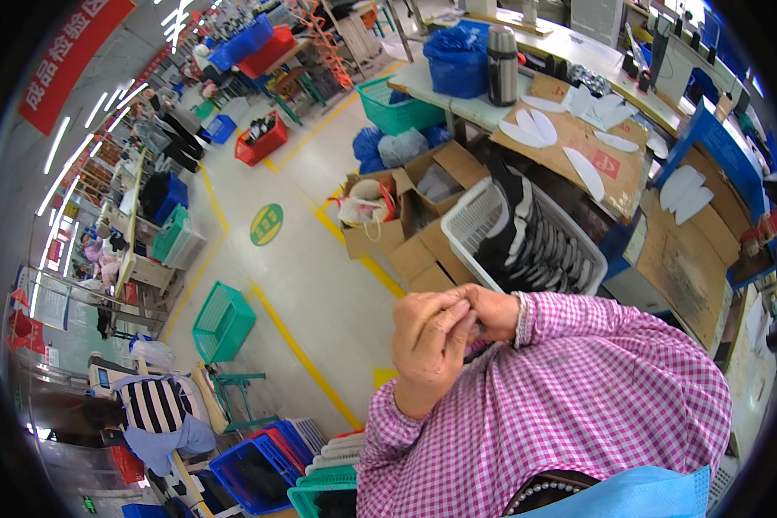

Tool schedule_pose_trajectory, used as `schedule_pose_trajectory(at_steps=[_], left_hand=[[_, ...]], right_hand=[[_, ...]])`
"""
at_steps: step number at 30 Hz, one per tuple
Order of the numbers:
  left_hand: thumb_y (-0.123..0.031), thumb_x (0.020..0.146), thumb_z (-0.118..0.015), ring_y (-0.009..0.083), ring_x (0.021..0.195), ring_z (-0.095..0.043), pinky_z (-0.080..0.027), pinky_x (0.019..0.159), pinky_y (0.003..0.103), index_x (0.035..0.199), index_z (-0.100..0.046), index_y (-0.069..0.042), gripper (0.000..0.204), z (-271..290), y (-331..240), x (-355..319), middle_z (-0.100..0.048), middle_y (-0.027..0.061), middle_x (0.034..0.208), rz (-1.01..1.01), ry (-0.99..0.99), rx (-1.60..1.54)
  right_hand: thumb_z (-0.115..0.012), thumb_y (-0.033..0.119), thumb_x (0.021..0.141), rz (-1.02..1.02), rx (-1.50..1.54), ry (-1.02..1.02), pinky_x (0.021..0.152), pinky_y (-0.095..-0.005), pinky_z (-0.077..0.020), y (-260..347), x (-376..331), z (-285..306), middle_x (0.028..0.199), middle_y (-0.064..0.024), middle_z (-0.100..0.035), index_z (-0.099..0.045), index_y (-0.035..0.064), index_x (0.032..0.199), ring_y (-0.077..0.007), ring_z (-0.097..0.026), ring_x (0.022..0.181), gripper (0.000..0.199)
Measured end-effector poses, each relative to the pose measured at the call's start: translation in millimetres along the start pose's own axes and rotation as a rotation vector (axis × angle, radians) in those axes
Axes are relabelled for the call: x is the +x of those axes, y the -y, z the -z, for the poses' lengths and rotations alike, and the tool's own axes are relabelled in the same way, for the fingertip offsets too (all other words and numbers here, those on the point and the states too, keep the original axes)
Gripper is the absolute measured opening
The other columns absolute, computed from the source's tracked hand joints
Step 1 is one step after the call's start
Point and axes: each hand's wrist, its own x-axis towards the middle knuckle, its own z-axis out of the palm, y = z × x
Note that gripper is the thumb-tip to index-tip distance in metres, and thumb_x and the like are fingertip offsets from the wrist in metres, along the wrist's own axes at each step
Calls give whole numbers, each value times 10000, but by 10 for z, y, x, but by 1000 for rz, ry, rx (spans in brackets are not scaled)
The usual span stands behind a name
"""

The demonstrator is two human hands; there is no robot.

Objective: The person picks up a black glove from a white basket, turns it over, and inspects it by hand. They then handle a small thin object, possibly a tag or string, repeatedly manipulating it between their fingers while seated at a workstation in a factory.

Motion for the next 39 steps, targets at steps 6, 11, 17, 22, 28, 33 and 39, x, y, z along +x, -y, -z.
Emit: schedule_pose_trajectory(at_steps=[6,11,17,22,28,33,39], left_hand=[[-8,746,-733,251,815,-578,-483,707,335,872,-610,-15,177,43,47,37,-607,92,892,105,50,-50],[-17,788,-695,252,799,-575,-478,687,335,870,-585,-16,137,146,115,89,-593,97,872,90,144,-45],[-29,842,-637,257,778,-559,-471,684,331,890,-538,-14,111,188,169,106,-566,103,883,106,237,-40],[-48,877,-598,238,779,-558,-462,682,315,888,-521,-14,85,234,170,5,-555,102,892,248,300,-188],[-67,912,-567,235,783,-542,-451,695,307,919,-500,-9,89,149,140,-154,-522,102,892,395,225,-260],[-81,915,-569,218,781,-544,-449,692,301,911,-504,-11,95,57,123,-228,-533,96,901,436,116,-278],[-92,905,-593,222,828,-571,-459,724,295,925,-526,-6,111,65,100,-227,-560,93,921,335,38,-178]], right_hand=[[-549,609,844,-94,23,18,450,-225,-201,46,1,11,592,58,-337,-495,93,887,-53,-259,497,520],[-500,646,848,-108,62,92,460,-235,-213,46,39,-36,590,45,-333,-496,96,848,-66,-258,507,550],[-516,544,891,-88,177,128,465,-232,-218,72,39,-116,579,45,-335,-462,106,766,-69,-263,507,458],[-662,248,881,10,289,-45,472,-220,-250,85,15,-153,575,54,-377,-470,120,775,-62,-305,498,254],[-645,146,886,117,364,-98,467,-222,-254,53,4,-194,577,43,-409,-462,126,775,-62,-316,480,215],[-647,123,882,179,364,-89,462,-226,-254,71,-6,-218,585,39,-424,-447,129,761,-65,-320,477,233],[-647,153,888,164,210,-250,454,-223,-244,160,-2,-220,591,44,-417,-438,128,738,-66,-311,480,258]])
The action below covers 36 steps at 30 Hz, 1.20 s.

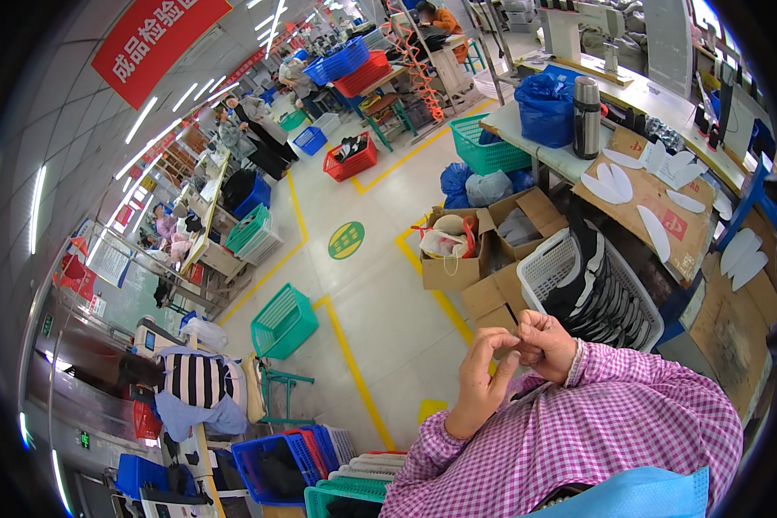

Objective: The person picks up a black glove from a white basket, turns it over, and inspects it by hand. They then handle a small thin object, possibly a tag or string, repeatedly manipulating it between their fingers while seated at a workstation in a factory.

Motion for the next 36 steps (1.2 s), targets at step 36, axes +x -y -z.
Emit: schedule_pose_trajectory(at_steps=[36], left_hand=[[-27,879,-595,241,820,-578,-470,719,314,924,-565,5,63,-26,170,35,-582,119,909,-51,-17,81]], right_hand=[[-514,339,961,-206,182,161,505,-246,-274,-111,7,79,552,54,-332,-524,120,858,-77,-297,499,243]])
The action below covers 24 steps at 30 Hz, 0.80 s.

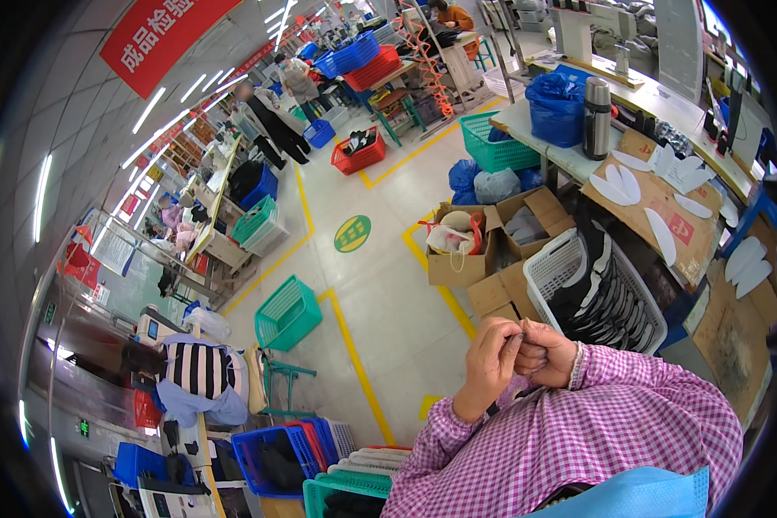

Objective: The person picks up a black glove from a white basket, turns it over, and inspects it by hand. They then handle a small thin object, possibly a tag or string, repeatedly manipulating it between their fingers while seated at a workstation in a factory.

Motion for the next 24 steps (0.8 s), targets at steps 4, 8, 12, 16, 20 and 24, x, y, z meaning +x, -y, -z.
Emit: schedule_pose_trajectory(at_steps=[4,8,12,16,20,24], left_hand=[[-38,885,-590,215,848,-578,-463,738,296,928,-562,4,66,-1,15,-54,-589,109,932,99,35,-101],[-35,886,-592,203,857,-572,-459,751,292,929,-564,4,64,-16,24,-91,-585,105,938,91,4,-63],[-33,890,-593,189,848,-565,-457,757,283,928,-567,5,60,-50,40,-161,-583,102,932,117,-48,-153],[-88,899,-601,243,821,-592,-473,717,304,926,-577,-11,86,-83,63,-211,-591,120,938,123,-94,-159],[-146,903,-610,235,936,-585,-469,789,329,1058,-600,-19,201,-32,-8,-227,-604,125,996,226,-47,45],[-186,899,-625,265,1100,-545,-444,898,355,1278,-497,-13,436,21,-84,-153,-578,147,1171,207,-77,118]], right_hand=[[-557,276,945,49,-18,-35,491,-242,-274,3,-4,-7,555,46,-351,-523,118,837,-73,-304,487,193],[-556,225,947,88,-39,-108,465,-236,-265,4,-14,-34,552,45,-354,-500,118,788,-70,-299,467,200],[-575,170,935,141,-45,-142,448,-231,-252,-2,-16,-72,539,45,-356,-464,124,745,-67,-300,454,225],[-627,123,896,235,-139,-267,439,-230,-243,-1,5,-85,545,38,-397,-433,127,718,-64,-310,448,263],[-664,117,867,336,-417,-332,443,-231,-240,55,9,-69,561,35,-424,-409,122,700,-59,-325,464,305],[-685,143,858,341,-523,-397,446,-229,-241,110,20,-55,571,43,-416,-397,117,693,-49,-334,484,333]])
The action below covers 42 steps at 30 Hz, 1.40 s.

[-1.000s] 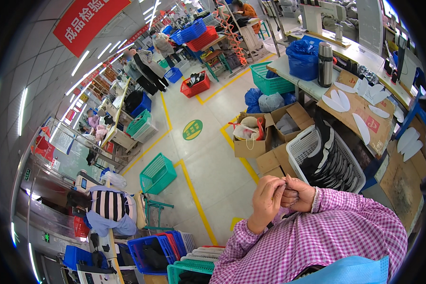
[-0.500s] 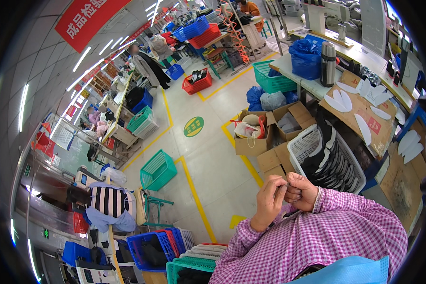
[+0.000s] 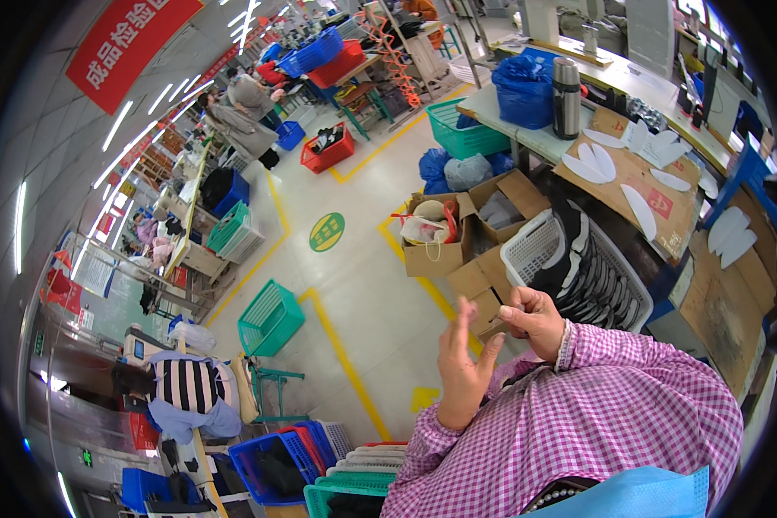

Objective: The person picks up a black glove from a white basket, turns it over, and inspects it by hand. They then handle a small thin object, possibly a tag or string, repeatedly manipulating it between their fingers while seated at a workstation in a factory.

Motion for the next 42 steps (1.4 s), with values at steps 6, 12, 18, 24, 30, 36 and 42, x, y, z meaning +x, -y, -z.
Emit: schedule_pose_trajectory(at_steps=[6,12,18,24,30,36,42], left_hand=[[-129,876,-652,264,1105,-555,-453,908,348,1229,-540,-1,391,2,22,117,-569,139,1204,-127,86,-140],[-52,852,-665,178,902,-582,-471,759,278,1046,-627,8,207,-69,53,89,-606,81,1000,38,48,-325],[-39,853,-661,147,837,-543,-452,707,257,907,-603,24,100,-100,49,120,-583,63,919,95,29,-295],[-30,863,-640,131,782,-516,-432,665,246,851,-592,10,64,-68,49,113,-555,50,875,-43,42,-133],[-42,922,-538,126,796,-494,-425,683,245,906,-532,4,50,-94,141,125,-511,59,908,-109,148,-140],[-55,954,-489,128,821,-487,-425,768,258,919,-490,0,65,-176,165,64,-486,60,926,-37,187,-311],[-46,942,-486,136,807,-498,-419,888,313,902,-495,-15,52,-173,132,13,-510,60,882,-101,187,-404]], right_hand=[[-694,182,863,-41,-62,52,426,-221,-228,-11,28,-39,558,65,-391,-400,123,674,-32,-316,480,354],[-690,206,870,-135,-11,64,417,-223,-217,-10,54,-13,552,65,-408,-415,128,668,-33,-309,472,350],[-664,190,889,-99,25,123,446,-227,-226,30,64,-7,573,58,-421,-421,120,680,-44,-303,488,328],[-642,305,899,-335,239,239,429,-233,-186,-39,69,31,540,72,-323,-415,145,677,-48,-253,464,356],[-595,301,930,-333,441,281,439,-236,-187,-120,20,29,538,83,-278,-421,156,704,-57,-224,459,320],[-601,210,928,-326,447,112,411,-230,-186,-109,-61,11,535,76,-331,-436,139,708,-44,-235,442,284],[-565,324,940,-368,571,-73,418,-240,-190,-127,2,123,514,61,-308,-403,150,661,-66,-247,439,366]])
